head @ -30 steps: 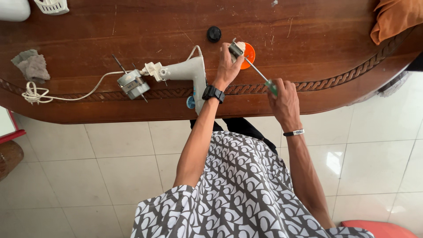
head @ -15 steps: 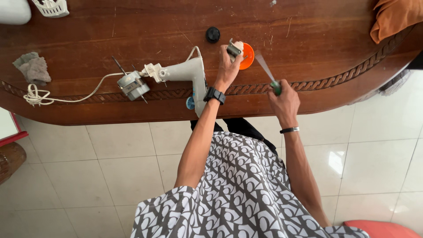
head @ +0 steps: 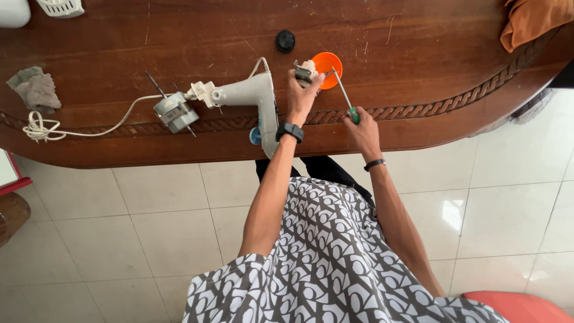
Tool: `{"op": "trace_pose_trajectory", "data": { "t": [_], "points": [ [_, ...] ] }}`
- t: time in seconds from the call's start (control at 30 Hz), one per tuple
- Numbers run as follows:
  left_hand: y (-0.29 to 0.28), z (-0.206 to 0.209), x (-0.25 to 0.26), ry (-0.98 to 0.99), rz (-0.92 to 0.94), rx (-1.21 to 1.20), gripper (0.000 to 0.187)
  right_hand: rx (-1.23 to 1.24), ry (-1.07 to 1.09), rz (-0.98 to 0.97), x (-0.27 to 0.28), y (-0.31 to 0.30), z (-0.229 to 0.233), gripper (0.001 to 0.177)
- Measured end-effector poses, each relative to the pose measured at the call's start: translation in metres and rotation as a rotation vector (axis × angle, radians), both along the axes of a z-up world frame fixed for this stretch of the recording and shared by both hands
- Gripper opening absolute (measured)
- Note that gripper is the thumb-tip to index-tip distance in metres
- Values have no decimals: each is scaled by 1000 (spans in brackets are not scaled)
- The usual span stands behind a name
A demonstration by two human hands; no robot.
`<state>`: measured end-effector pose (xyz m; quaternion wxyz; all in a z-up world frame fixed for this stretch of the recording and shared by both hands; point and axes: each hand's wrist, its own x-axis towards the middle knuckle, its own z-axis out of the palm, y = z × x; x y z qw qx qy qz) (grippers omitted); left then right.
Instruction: The person uses a screwdriver to fasten screws into the motor housing of an electric fan placed on a wooden table. They then attach the fan's plastic cage to the motor assembly.
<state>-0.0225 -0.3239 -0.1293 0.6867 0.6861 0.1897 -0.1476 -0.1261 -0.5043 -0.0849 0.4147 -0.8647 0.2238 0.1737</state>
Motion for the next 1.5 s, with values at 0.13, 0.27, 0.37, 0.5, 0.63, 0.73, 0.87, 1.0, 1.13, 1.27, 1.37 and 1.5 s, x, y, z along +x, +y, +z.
{"op": "trace_pose_trajectory", "data": {
  "t": [0.13,0.27,0.37,0.5,0.63,0.73,0.87,1.0,1.13,1.27,1.37,1.5],
  "points": [
    [-23,-5,2,17,77,-36,56,10,101,-13,-1,11,18,31],
    [-35,-14,6,-105,150,-75,54,-16,93,-2,5,17,35,33],
    [-38,-20,9,-83,160,-27,51,-94,133,13,5,16,41,32],
    [-35,-19,19,-80,88,222,49,-114,181,18,3,13,42,34],
    [-24,-4,24,-44,68,97,47,-63,135,-25,-1,10,50,48],
    [-5,21,23,44,-26,-211,44,55,165,-60,1,6,71,43],
    [20,65,11,79,-44,-597,43,242,53,-36,2,4,120,28],
    [37,109,-2,154,-24,-884,44,277,-42,38,2,10,169,24],
    [48,141,-4,100,-51,-919,46,249,-146,98,3,16,199,23],
    [62,155,0,43,-159,-719,52,202,-218,114,3,17,211,24],
    [75,157,-1,77,-173,-734,50,156,-236,130,5,16,216,25],
    [87,155,-1,86,-140,-886,44,99,-193,138,7,17,222,27]
  ]
}}
